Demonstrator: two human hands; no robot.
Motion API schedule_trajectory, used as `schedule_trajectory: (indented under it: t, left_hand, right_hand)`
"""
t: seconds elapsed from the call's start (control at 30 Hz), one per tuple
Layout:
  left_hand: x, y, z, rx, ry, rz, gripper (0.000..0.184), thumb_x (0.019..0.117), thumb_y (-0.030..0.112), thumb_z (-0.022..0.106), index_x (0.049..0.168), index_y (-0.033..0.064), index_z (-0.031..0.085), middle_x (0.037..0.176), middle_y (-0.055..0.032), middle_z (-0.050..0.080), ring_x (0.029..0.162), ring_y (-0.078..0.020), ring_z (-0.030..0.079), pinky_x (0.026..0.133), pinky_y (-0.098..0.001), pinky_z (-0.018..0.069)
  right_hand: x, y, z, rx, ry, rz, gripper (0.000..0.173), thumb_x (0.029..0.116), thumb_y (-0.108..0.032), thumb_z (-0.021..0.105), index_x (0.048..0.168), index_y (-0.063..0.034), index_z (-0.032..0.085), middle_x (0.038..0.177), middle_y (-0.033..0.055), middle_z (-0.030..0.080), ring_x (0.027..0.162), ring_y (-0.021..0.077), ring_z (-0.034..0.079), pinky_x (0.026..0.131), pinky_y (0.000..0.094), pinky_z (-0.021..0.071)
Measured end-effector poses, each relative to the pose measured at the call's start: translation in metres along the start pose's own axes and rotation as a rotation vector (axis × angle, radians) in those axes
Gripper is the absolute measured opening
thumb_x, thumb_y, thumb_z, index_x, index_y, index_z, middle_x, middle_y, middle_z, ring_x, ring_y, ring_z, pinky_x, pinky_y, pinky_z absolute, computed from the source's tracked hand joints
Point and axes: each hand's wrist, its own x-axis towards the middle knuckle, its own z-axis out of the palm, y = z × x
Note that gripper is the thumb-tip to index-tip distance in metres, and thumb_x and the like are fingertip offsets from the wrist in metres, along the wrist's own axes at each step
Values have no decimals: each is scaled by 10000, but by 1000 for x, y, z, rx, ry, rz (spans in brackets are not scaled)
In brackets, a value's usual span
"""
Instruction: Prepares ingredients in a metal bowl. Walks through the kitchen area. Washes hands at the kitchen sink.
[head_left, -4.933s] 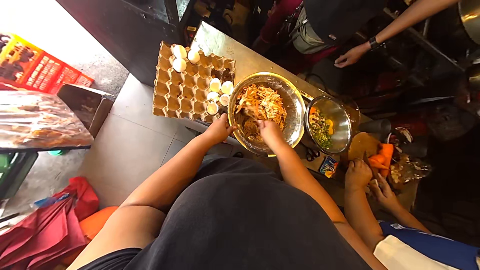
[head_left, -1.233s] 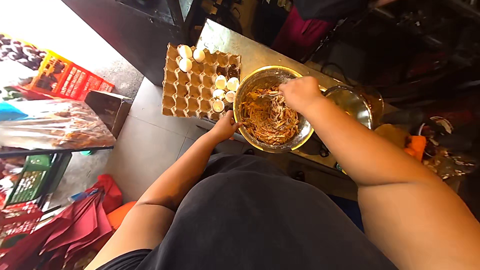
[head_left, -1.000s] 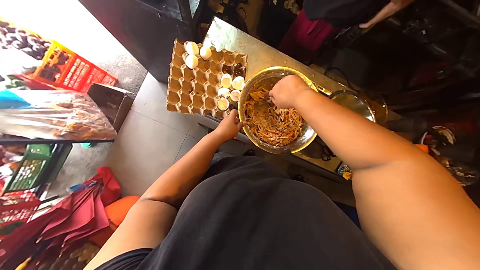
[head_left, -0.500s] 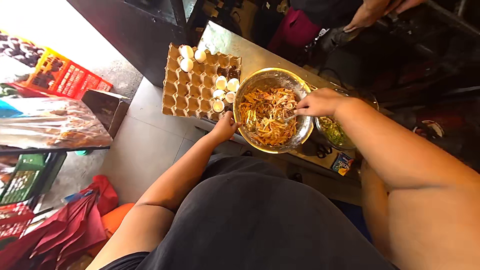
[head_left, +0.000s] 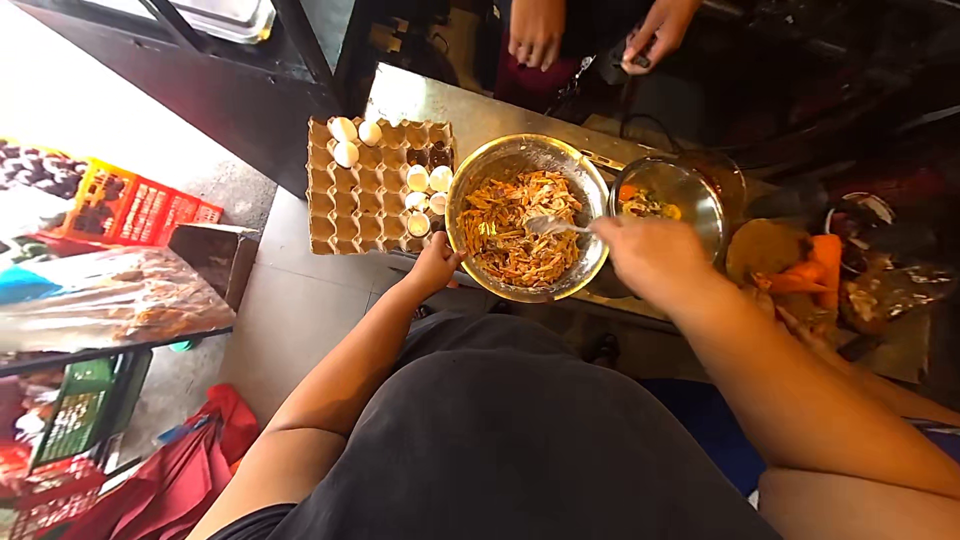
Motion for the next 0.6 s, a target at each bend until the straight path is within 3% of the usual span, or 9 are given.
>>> schedule_trajectory:
  t: [0.07,0.17,0.27,0.47,0.6]
  left_hand:
    - [0,1,0,10,-4,-2,420,1080,212,533,1399,11,349,1026,-197,673,886,-294,730,748,-480,626]
    - [0,3,0,3,-7,-4,417,1082,206,528,1404,17,342,1019,-189,680,884,-283,738,740,-472,631]
    - [0,-1,2,14,7,13,396,1081,222,533,1383,29,364,976,-176,689,848,-278,735,716,-466,624]
    - [2,0,-1,36,6,-3,450,1078,241,543,1428,27,358,1050,-194,687,901,-284,729,744,-460,620]
    - [4,-2,-3,19,-10,-2,463,1075,247,550,1431,25,354,1066,-199,681,923,-291,724,763,-472,616]
  right_hand:
    - [-8,-26,17,16,-92,-44,414,924,40,625,1290,-145,682,1066,237,690,883,463,695,636,606,557]
    - [11,-57,58,34,-195,-72,442,954,38,588,1335,-168,675,1104,245,682,972,442,694,723,576,576]
    - [51,-70,78,72,-172,-38,450,958,63,576,1356,-139,640,1150,285,659,1010,479,682,751,596,584]
    - [94,-37,35,129,-69,192,538,953,31,589,1451,-173,592,1252,290,650,1053,511,673,774,673,557]
    - [76,1,5,112,-11,339,436,989,13,541,1379,-150,646,1177,287,688,1068,520,669,770,700,528]
